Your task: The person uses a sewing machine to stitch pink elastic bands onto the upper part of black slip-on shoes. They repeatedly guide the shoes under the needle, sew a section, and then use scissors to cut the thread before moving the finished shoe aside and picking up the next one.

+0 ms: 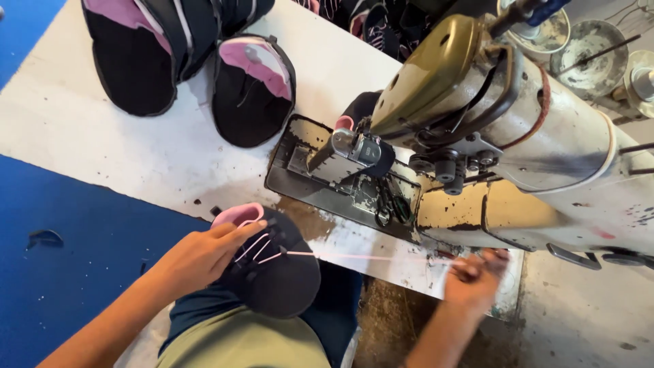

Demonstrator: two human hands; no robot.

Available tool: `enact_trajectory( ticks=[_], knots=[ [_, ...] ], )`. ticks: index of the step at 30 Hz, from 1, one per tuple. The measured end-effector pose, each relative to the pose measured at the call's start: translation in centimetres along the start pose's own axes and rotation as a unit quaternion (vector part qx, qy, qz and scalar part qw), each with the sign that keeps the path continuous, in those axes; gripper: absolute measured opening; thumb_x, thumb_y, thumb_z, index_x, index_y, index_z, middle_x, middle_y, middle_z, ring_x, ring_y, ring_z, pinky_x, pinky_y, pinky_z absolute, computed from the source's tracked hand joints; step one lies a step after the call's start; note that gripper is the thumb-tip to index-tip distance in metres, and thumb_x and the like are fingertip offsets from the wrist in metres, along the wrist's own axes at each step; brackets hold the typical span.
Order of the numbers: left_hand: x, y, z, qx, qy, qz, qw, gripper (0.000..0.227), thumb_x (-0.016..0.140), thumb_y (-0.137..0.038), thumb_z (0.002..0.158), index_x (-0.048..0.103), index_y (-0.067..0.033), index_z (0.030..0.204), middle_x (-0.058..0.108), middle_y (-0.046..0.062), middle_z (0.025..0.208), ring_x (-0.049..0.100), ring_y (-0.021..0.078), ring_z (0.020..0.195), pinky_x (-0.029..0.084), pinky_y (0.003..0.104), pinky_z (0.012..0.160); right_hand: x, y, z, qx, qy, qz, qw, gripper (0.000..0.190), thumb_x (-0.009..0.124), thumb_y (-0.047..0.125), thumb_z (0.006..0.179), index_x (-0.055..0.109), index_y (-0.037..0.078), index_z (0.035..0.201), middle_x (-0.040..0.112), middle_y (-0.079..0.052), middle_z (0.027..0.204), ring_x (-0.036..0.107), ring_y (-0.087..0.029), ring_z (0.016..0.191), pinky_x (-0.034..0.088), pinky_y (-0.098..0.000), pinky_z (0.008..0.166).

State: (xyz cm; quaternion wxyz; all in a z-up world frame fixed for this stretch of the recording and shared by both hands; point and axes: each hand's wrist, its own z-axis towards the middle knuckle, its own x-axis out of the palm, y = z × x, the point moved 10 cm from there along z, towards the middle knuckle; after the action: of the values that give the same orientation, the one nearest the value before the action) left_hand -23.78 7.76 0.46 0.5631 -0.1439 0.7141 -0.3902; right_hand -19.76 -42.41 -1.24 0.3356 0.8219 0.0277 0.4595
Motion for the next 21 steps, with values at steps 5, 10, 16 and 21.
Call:
enact_trajectory(
  ticks=[5, 10, 16, 21],
  knots=[
    [-0.5, -0.5, -0.8, 0.020, -0.042, 0.004, 0.999, 0.066, 0.062, -0.003, 0.084, 0.050, -0.0263, 0.144, 0.070, 0.007, 0.094, 0.067, 0.0333, 0.060, 0.055, 0.040, 0.053, -2.4, 6.2, 2.9, -0.125, 0.075, -0.092, 0.985, 0.023, 0.053, 0.001, 0.109, 0.064, 0.021, 0.110, 0.065, 0.004, 0.093, 0.041, -0.005, 0.055, 0.034, -0.0160, 0.048],
    [0.0, -0.1, -0.4, 0.019, -0.059, 0.020, 0.998, 0.058, 0.063, -0.004, 0.084, 0.056, -0.0237, 0.138, 0.067, 0.009, 0.089, 0.067, 0.0342, 0.063, 0.055, 0.041, 0.055, -1.7, 2.7, 0.6, -0.102, -0.044, -0.094, 0.989, 0.015, 0.058, 0.007, 0.103, 0.068, 0.019, 0.103, 0.065, 0.004, 0.085, 0.044, -0.003, 0.053, 0.036, -0.0155, 0.046],
    [0.3, -1.8, 1.2, 0.000, -0.085, -0.112, 0.990, 0.042, 0.060, -0.001, 0.089, 0.059, -0.0164, 0.128, 0.065, 0.013, 0.100, 0.068, 0.0341, 0.071, 0.055, 0.040, 0.062, 10.1, -15.9, -15.8, 0.108, 0.412, -0.553, 0.716, 0.019, 0.067, 0.019, 0.095, 0.079, 0.005, 0.097, 0.060, 0.004, 0.089, 0.056, -0.008, 0.075, 0.047, -0.0243, 0.066],
    [1.1, -1.3, 1.4, -0.038, -0.113, -0.194, 0.974, 0.039, 0.062, -0.004, 0.094, 0.061, -0.0160, 0.132, 0.063, 0.010, 0.115, 0.069, 0.0277, 0.085, 0.056, 0.034, 0.073, 12.7, -19.3, -19.8, 0.103, 0.433, -0.633, 0.634, 0.018, 0.078, 0.010, 0.084, 0.081, 0.006, 0.101, 0.067, 0.000, 0.081, 0.063, -0.010, 0.075, 0.051, -0.0242, 0.068]
  ],
)
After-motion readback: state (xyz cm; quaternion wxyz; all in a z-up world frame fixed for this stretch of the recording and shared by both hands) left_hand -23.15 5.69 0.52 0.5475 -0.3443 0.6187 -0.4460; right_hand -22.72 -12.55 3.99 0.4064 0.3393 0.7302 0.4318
